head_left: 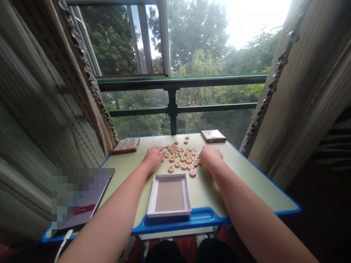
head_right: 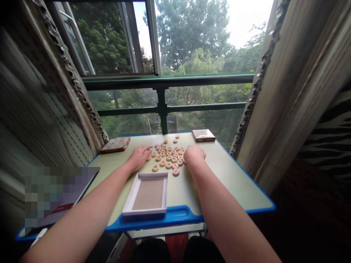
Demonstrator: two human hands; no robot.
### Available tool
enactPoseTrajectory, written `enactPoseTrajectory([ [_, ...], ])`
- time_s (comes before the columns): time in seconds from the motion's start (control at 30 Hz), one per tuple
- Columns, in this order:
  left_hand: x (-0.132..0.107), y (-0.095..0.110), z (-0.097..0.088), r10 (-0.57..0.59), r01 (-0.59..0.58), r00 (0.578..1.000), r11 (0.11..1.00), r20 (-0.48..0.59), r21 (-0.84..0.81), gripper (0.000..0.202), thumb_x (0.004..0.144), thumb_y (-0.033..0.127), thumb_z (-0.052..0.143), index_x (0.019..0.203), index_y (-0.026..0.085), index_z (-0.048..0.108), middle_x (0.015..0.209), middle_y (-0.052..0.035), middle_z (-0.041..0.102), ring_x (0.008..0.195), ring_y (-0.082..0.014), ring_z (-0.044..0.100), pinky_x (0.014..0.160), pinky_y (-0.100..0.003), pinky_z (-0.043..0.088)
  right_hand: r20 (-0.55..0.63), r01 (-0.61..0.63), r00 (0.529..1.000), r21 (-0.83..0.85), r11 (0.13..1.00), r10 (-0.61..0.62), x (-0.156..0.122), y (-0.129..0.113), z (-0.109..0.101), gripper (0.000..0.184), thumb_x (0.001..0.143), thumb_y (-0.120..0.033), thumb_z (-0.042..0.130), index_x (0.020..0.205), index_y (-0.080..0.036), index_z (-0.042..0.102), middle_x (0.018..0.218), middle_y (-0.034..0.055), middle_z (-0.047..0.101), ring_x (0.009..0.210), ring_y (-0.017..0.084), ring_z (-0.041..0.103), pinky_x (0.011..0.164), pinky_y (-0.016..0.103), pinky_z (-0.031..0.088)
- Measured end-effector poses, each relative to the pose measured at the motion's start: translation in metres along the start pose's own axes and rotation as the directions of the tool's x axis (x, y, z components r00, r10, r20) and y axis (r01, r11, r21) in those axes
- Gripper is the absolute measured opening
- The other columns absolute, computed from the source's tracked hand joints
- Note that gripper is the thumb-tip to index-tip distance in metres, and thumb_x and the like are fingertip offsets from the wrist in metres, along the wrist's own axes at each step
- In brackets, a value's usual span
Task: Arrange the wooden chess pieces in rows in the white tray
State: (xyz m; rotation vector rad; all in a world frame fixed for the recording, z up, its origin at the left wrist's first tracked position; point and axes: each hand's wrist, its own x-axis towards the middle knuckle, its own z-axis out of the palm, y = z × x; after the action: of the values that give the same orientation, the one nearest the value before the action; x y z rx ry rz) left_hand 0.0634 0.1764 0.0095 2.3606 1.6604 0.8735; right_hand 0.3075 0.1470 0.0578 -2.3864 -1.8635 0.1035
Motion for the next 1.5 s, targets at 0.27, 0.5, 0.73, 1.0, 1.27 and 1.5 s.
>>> enactPoseTrajectory([
  [0.27, 0.0, 0.003, 0.002, 0.057, -0.054, 0.997, 0.996, 0.052, -0.065, 0.039, 0.087, 0.037, 0.038, 0.105, 0.015, 0.066, 0.105, -0.0107, 0.066, 0.1, -0.0221, 0.057, 0.092, -0.035, 0.042, -0.044, 0.199, 0.98, 0.166, 0.966, -0.194, -0.002, -0.015, 0.01, 0.019, 0.073, -0.017, 0.055, 0.079, -0.015, 0.073, 0.076, 0.0126, 0.071, 0.071, 0.021, 0.065, 0.06, 0.025, 0.045],
  [0.5, 0.001, -0.003, 0.0, -0.033, 0.034, 0.998, 0.999, -0.045, 0.015, 0.036, 0.084, 0.038, 0.044, 0.098, 0.018, 0.07, 0.102, -0.0089, 0.067, 0.104, -0.0245, 0.054, 0.097, -0.038, 0.039, -0.135, 0.164, 0.982, 0.243, 0.956, -0.134, 0.007, -0.002, 0.012, 0.025, 0.078, -0.024, 0.051, 0.089, -0.019, 0.072, 0.092, 0.0083, 0.071, 0.078, 0.018, 0.063, 0.063, 0.024, 0.043],
  [0.73, -0.002, -0.005, 0.001, -0.037, 0.038, 0.999, 0.999, -0.037, 0.016, 0.035, 0.082, 0.038, 0.045, 0.095, 0.019, 0.071, 0.099, -0.0089, 0.068, 0.101, -0.0241, 0.056, 0.095, -0.037, 0.041, -0.184, 0.494, 0.864, 0.121, 0.861, -0.469, 0.011, -0.002, 0.025, 0.031, 0.084, -0.025, 0.042, 0.09, -0.022, 0.073, 0.104, 0.0054, 0.067, 0.09, 0.017, 0.056, 0.084, 0.026, 0.037],
  [1.0, -0.004, -0.005, -0.002, -0.055, 0.056, 0.998, 0.998, -0.042, 0.01, 0.031, 0.082, 0.036, 0.047, 0.09, 0.018, 0.07, 0.095, -0.0086, 0.067, 0.095, -0.0221, 0.057, 0.091, -0.035, 0.043, -0.171, 0.378, 0.92, 0.147, 0.914, -0.353, 0.005, 0.0, 0.016, 0.031, 0.079, -0.026, 0.048, 0.1, -0.024, 0.071, 0.098, 0.0057, 0.067, 0.092, 0.02, 0.054, 0.073, 0.026, 0.04],
  [1.27, -0.006, 0.003, -0.002, 0.033, -0.008, 0.992, 0.978, 0.118, -0.209, 0.041, 0.079, 0.049, 0.047, 0.09, 0.018, 0.072, 0.1, -0.0073, 0.067, 0.093, -0.021, 0.059, 0.088, -0.031, 0.044, -0.221, 0.376, 0.915, 0.165, 0.912, -0.338, 0.013, 0.004, 0.023, 0.025, 0.081, -0.033, 0.053, 0.09, -0.022, 0.074, 0.105, 0.0077, 0.063, 0.096, 0.021, 0.053, 0.083, 0.028, 0.039],
  [1.5, -0.004, 0.003, -0.002, -0.04, 0.062, 0.994, 0.971, 0.099, -0.233, 0.035, 0.08, 0.032, 0.039, 0.086, 0.016, 0.07, 0.094, -0.0053, 0.069, 0.092, -0.0196, 0.06, 0.087, -0.03, 0.044, -0.081, 0.294, 0.955, 0.345, 0.891, -0.284, 0.01, 0.001, 0.023, 0.026, 0.085, -0.035, 0.049, 0.092, -0.022, 0.071, 0.081, 0.0028, 0.07, 0.072, 0.013, 0.06, 0.062, 0.021, 0.04],
])
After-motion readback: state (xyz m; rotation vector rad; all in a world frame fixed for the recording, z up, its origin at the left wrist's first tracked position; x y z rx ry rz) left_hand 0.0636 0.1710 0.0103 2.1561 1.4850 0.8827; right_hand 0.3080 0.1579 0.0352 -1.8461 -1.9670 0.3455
